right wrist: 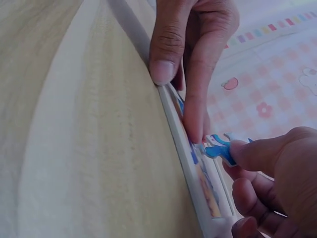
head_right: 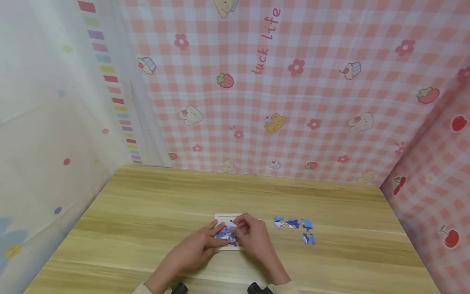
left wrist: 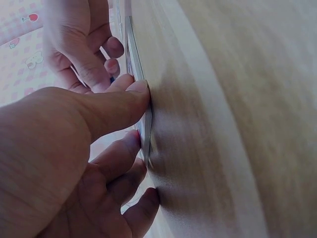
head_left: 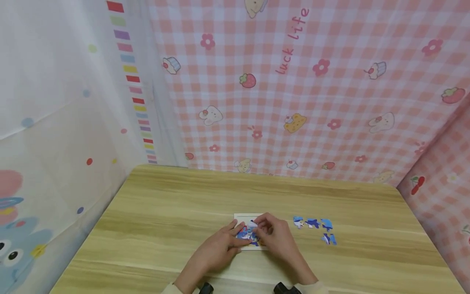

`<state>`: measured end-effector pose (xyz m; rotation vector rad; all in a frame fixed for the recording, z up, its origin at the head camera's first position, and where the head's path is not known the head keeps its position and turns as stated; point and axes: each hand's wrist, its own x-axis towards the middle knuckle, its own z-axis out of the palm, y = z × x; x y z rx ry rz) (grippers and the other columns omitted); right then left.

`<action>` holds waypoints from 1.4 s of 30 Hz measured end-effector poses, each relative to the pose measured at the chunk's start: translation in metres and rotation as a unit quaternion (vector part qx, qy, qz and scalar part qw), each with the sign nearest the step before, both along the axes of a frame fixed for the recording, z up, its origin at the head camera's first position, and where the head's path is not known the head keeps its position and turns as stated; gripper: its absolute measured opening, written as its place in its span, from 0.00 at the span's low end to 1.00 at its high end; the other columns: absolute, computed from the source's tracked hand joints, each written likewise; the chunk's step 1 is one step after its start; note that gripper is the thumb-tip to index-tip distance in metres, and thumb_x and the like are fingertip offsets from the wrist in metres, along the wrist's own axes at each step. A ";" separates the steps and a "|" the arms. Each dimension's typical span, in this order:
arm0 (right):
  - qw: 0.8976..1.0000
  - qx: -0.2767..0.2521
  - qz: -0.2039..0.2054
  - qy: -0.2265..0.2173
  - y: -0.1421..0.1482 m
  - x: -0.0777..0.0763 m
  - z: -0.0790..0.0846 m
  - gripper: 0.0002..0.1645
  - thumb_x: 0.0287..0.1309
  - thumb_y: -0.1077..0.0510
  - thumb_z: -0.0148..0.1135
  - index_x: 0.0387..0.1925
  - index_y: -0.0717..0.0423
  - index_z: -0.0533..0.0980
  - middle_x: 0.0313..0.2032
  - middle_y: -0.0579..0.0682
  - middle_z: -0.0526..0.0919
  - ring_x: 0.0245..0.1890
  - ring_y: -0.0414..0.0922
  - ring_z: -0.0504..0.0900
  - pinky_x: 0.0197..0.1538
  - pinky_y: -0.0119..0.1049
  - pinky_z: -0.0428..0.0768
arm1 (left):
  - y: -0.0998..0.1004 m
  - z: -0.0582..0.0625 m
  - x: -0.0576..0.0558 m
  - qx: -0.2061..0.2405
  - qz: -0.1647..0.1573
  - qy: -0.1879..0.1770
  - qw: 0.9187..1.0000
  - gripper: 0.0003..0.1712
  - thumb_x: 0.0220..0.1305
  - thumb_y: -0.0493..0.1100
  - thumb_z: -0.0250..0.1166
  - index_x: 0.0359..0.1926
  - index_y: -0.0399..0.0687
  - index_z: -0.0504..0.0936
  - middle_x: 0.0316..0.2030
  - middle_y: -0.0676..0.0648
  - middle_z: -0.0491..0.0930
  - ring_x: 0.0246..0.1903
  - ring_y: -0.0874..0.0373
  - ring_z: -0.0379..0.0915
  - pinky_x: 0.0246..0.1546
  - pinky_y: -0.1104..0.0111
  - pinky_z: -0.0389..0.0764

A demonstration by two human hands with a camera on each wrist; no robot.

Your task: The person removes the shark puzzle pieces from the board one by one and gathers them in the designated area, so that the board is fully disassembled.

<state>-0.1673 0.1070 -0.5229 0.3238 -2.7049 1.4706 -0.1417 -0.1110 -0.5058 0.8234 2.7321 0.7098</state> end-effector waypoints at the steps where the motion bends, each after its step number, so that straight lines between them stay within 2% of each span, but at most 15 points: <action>1: 1.000 -0.001 -0.002 -0.002 0.001 0.000 0.001 0.09 0.58 0.63 0.73 0.37 0.46 0.83 0.28 0.40 0.84 0.26 0.35 0.77 0.31 0.26 0.77 | 0.000 0.000 0.000 0.000 0.001 0.000 1.000 0.23 0.71 0.42 0.64 0.63 0.68 0.82 0.77 0.48 0.63 0.78 0.43 0.55 0.75 0.48 0.65; 11: 0.999 -0.007 -0.023 -0.024 0.015 0.002 0.009 0.06 0.61 0.61 0.72 0.36 0.47 0.82 0.28 0.42 0.84 0.27 0.35 0.77 0.32 0.26 0.77 | 0.001 0.002 0.001 0.003 0.005 -0.002 1.000 0.22 0.71 0.43 0.64 0.63 0.68 0.82 0.77 0.48 0.63 0.78 0.43 0.54 0.75 0.47 0.65; 18: 0.998 0.001 -0.049 -0.037 0.037 0.004 0.013 0.06 0.61 0.60 0.72 0.39 0.48 0.83 0.29 0.43 0.85 0.28 0.37 0.77 0.31 0.26 0.76 | 0.002 -0.001 0.000 0.000 0.001 0.000 1.000 0.22 0.72 0.43 0.63 0.64 0.68 0.82 0.77 0.48 0.63 0.79 0.43 0.53 0.76 0.49 0.63; 30: 0.996 0.017 -0.079 -0.035 0.083 0.008 0.012 0.07 0.63 0.58 0.71 0.40 0.52 0.81 0.30 0.46 0.87 0.27 0.35 0.78 0.30 0.27 0.78 | 0.002 -0.001 0.000 -0.003 0.005 0.000 1.000 0.22 0.73 0.43 0.63 0.64 0.68 0.82 0.77 0.49 0.63 0.80 0.45 0.52 0.77 0.50 0.63; 34: 0.997 0.018 -0.079 -0.014 0.099 0.011 0.011 0.06 0.63 0.59 0.71 0.39 0.53 0.81 0.30 0.46 0.87 0.27 0.33 0.78 0.30 0.27 0.79 | 0.002 -0.001 0.000 0.000 0.004 -0.003 1.000 0.23 0.72 0.42 0.63 0.64 0.69 0.82 0.77 0.49 0.63 0.80 0.45 0.52 0.77 0.50 0.63; 38: 0.995 0.041 -0.095 0.000 0.113 0.015 0.011 0.06 0.63 0.57 0.72 0.39 0.51 0.82 0.31 0.45 0.88 0.28 0.31 0.77 0.30 0.26 0.78 | 0.001 -0.002 -0.001 -0.001 0.006 -0.004 1.000 0.23 0.73 0.42 0.63 0.64 0.69 0.81 0.77 0.49 0.62 0.80 0.45 0.52 0.77 0.50 0.63; 42: 0.993 0.054 -0.108 -0.013 0.122 0.018 0.012 0.08 0.63 0.55 0.71 0.41 0.51 0.82 0.32 0.45 0.88 0.28 0.31 0.77 0.30 0.25 0.77 | 0.001 -0.003 -0.001 -0.001 0.006 -0.003 1.000 0.23 0.72 0.42 0.63 0.64 0.69 0.81 0.77 0.49 0.63 0.80 0.45 0.52 0.77 0.50 0.63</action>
